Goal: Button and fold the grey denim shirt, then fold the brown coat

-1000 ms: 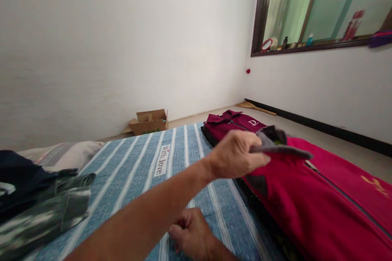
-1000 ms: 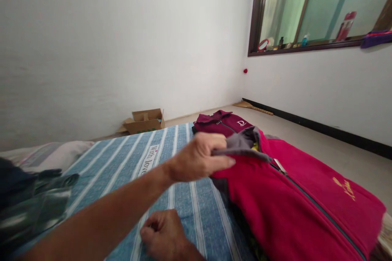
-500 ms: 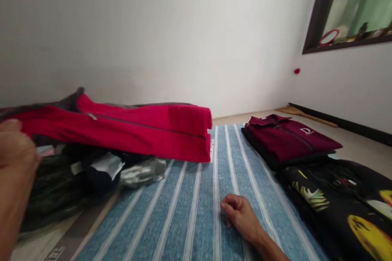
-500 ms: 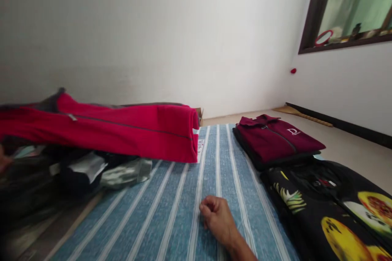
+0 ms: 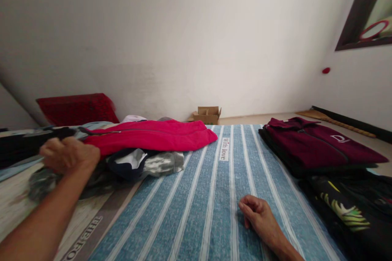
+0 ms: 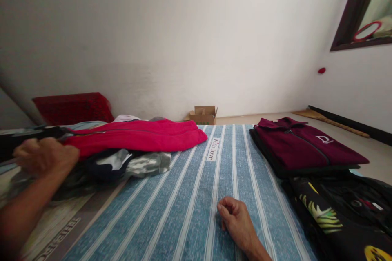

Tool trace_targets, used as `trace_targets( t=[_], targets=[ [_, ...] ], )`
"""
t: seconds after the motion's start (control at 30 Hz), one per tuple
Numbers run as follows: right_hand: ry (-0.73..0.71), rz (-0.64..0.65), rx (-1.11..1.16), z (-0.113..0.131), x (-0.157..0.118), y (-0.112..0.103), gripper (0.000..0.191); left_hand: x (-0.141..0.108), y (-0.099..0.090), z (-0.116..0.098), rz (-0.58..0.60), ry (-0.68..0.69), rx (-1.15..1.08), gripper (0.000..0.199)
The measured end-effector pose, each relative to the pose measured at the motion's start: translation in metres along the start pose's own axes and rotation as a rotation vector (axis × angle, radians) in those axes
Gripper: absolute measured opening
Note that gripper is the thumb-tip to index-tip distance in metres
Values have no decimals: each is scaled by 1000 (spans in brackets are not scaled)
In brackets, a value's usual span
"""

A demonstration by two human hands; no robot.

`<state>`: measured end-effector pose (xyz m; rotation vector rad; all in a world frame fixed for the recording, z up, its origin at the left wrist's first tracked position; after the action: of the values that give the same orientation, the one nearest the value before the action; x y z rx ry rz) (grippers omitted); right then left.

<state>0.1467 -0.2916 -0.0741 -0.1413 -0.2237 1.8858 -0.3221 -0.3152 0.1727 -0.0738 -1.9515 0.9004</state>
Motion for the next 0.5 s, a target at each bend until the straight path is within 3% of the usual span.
trace_targets(
  t=[0.07,0.1,0.17,0.23,0.27,0.33,0.4,0.5],
  targets=[
    [4,2,2,0,0,0,41,-4,7,-34,-41,163,34,35],
    [8,2,2,0,1,0,42,-9,14,-55,-1,287,27,34],
    [17,-4,7,0,1,0,42,-29,38,-99,196,503,-21,33],
    [24,-5,12,0,1,0,43,-61,70,-139,498,696,-91,28],
    [25,-4,15,0,2,0,43,-77,84,-153,566,747,-115,26],
    [21,-1,19,-1,2,0,43,-99,111,-172,646,747,-144,23],
    [17,0,22,-2,2,0,42,-104,131,-177,669,640,-164,18],
    [21,-4,37,-4,2,0,40,-74,138,-174,638,433,-214,17]
  ],
)
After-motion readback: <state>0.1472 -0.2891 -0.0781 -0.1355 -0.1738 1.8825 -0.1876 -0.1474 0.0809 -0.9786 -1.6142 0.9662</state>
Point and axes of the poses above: each hand's wrist, its own x-axis towards the middle knuckle, its own y-axis out of the palm, z = x × y, the point moved 5 cm from there along x, towards the middle knuckle, and after that the axes turned 9 degrees about -x, right-handed, at the moved point
